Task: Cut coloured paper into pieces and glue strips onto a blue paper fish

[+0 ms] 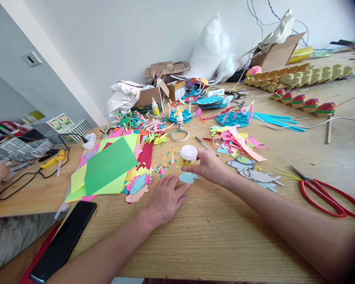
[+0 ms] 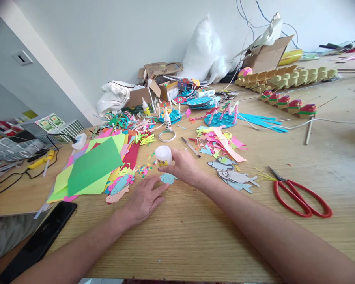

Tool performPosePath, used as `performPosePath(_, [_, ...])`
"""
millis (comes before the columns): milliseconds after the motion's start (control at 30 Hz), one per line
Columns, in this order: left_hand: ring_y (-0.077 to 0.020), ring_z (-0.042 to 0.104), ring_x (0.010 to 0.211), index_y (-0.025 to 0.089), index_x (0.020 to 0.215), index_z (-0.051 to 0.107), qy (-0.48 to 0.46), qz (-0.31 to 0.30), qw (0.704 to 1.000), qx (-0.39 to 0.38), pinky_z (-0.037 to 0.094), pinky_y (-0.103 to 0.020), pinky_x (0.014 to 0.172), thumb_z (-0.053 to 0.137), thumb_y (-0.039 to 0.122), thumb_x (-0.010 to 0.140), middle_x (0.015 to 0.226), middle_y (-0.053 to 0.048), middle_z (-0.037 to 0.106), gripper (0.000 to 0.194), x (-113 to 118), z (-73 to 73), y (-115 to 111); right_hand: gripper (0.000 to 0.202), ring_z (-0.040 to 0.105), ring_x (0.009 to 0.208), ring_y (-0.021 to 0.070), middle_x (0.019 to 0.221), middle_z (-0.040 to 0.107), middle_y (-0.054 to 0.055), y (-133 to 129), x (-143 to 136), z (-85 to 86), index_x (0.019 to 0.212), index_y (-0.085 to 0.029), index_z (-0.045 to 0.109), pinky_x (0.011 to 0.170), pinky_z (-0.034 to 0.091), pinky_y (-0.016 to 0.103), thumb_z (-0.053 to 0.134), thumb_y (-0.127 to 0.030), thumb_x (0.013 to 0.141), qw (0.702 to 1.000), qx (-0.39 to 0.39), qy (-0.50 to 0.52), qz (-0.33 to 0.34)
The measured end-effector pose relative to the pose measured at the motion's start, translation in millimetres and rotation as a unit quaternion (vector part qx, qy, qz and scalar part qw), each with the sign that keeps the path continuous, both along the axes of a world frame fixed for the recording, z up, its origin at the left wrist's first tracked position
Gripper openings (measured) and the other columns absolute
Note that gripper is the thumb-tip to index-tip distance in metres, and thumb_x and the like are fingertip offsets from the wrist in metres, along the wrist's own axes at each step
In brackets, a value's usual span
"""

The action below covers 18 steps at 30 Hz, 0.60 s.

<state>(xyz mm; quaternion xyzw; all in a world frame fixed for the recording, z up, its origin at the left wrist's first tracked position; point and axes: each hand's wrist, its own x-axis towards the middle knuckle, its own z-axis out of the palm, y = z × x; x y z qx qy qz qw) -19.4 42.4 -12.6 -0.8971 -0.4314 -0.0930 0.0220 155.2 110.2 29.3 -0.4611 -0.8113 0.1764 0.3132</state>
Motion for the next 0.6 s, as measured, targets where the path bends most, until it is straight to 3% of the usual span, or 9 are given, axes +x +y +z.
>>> performPosePath(600, [-0.0246,0.040,0.106,0.023,0.113,0.048,-0.004,-0.008,1.000,0.019,0.036,-0.043,0.089,0.045,0.031,0.081,0.111,-0.009,0.045,0.033,0.0,-2.7,1.9,0.030,0.056,0.066,0.0167,0.075,0.064,0.002,1.4,-7.2,-4.2,0.084,-0.016,0.059,0.055,0.037,0.023,0.067,-0.037,0.063,0.999,0.006,0.029,0.017])
